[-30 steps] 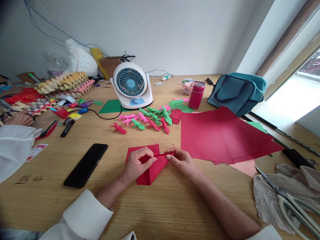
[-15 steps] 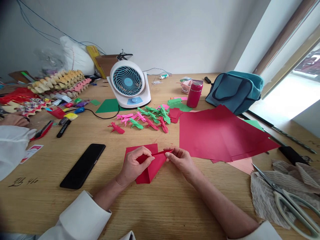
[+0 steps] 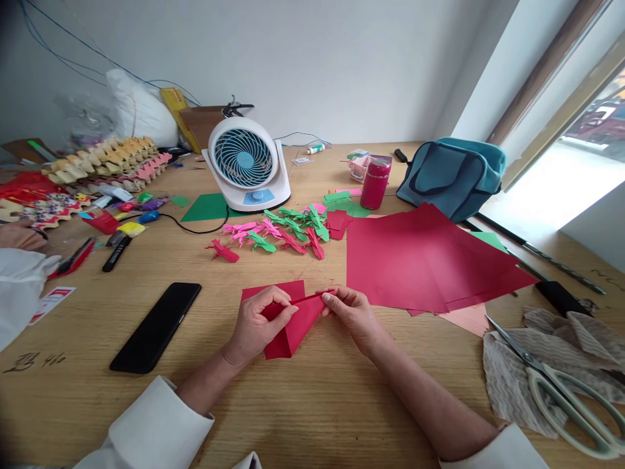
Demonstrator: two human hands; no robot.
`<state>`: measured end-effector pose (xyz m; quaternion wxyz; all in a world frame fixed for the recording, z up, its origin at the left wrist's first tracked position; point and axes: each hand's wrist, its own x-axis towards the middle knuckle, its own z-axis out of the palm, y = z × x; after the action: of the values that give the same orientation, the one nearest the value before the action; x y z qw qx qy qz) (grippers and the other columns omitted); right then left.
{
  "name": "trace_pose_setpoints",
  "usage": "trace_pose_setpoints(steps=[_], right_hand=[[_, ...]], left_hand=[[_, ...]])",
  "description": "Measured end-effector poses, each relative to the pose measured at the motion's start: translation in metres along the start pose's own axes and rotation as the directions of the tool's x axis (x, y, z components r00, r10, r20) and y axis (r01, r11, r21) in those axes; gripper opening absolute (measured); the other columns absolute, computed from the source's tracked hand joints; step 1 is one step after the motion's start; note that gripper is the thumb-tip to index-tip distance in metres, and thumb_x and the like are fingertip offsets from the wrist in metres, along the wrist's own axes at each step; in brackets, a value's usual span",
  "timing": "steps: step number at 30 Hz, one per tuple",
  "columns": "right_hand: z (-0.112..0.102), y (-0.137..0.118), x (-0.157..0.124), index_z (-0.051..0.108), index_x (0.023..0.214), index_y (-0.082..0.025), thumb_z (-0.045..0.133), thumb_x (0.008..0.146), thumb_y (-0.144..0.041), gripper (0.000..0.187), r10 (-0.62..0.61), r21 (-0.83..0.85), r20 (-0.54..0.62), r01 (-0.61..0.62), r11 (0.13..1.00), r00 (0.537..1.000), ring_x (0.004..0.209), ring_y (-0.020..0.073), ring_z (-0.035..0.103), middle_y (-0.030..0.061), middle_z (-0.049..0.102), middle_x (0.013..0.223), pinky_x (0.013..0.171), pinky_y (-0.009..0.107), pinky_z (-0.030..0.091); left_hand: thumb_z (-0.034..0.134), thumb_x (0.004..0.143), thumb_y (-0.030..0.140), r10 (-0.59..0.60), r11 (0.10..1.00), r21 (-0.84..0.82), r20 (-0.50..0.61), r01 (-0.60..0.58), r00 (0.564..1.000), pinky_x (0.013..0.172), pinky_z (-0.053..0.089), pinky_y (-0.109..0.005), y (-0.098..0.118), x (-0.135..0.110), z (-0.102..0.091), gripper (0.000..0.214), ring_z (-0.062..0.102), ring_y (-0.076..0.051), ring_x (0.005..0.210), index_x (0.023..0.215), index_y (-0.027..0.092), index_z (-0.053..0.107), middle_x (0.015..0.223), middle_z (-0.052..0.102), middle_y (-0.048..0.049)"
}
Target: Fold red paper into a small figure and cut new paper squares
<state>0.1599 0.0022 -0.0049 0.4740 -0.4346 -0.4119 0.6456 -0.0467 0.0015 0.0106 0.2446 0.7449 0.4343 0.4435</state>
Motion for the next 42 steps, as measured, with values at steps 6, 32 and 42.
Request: trace_pose_setpoints(steps=[6, 32, 42], right_hand=[[-0.0007, 0.0018, -0.0002, 0.07, 0.073, -0.018, 0.077, 0.073, -0.049, 0.032, 0.0, 0.042, 0.003, 0.0, 0.999, 1.0, 0.062, 0.0104, 0.052, -0.0005, 0.063, 0.065, 0.063, 0.024, 0.042], [-0.0021, 0.002, 0.0, 0.078, 0.086, -0.02, 0.077, 0.074, -0.048, 0.03, -0.038, 0.067, 0.037, 0.036, 0.997, 0.999, 0.064, 0.0108, 0.056, 0.0002, 0.067, 0.067, 0.068, 0.025, 0.046], [-0.0017, 0.0017, -0.0001, 0.076, 0.08, -0.019, 0.077, 0.075, -0.048, 0.029, -0.042, 0.044, 0.012, 0.042, 0.998, 0.999, 0.063, 0.0102, 0.054, 0.0, 0.065, 0.065, 0.066, 0.023, 0.043]], left_hand=[[0.066, 0.083, 0.021, 0.0, 1.0, -0.015, -0.037, 0.0, 0.999, 0.073, 0.048, -0.025, 0.0001, -0.0004, 0.0004, 0.014, 0.062, -0.014, 0.074, 0.072, 0.018, 0.059, 0.075, 0.066, -0.0006], [0.071, 0.08, 0.019, 0.013, 1.0, 0.005, -0.089, -0.013, 0.996, 0.071, 0.049, -0.024, -0.0002, -0.0004, -0.0001, 0.017, 0.065, -0.012, 0.072, 0.069, 0.018, 0.058, 0.075, 0.067, 0.001], [0.071, 0.082, 0.022, -0.003, 1.0, 0.026, -0.094, 0.006, 0.996, 0.072, 0.05, -0.025, -0.0035, -0.0013, 0.0016, 0.017, 0.066, -0.013, 0.072, 0.07, 0.019, 0.059, 0.074, 0.068, 0.0009]])
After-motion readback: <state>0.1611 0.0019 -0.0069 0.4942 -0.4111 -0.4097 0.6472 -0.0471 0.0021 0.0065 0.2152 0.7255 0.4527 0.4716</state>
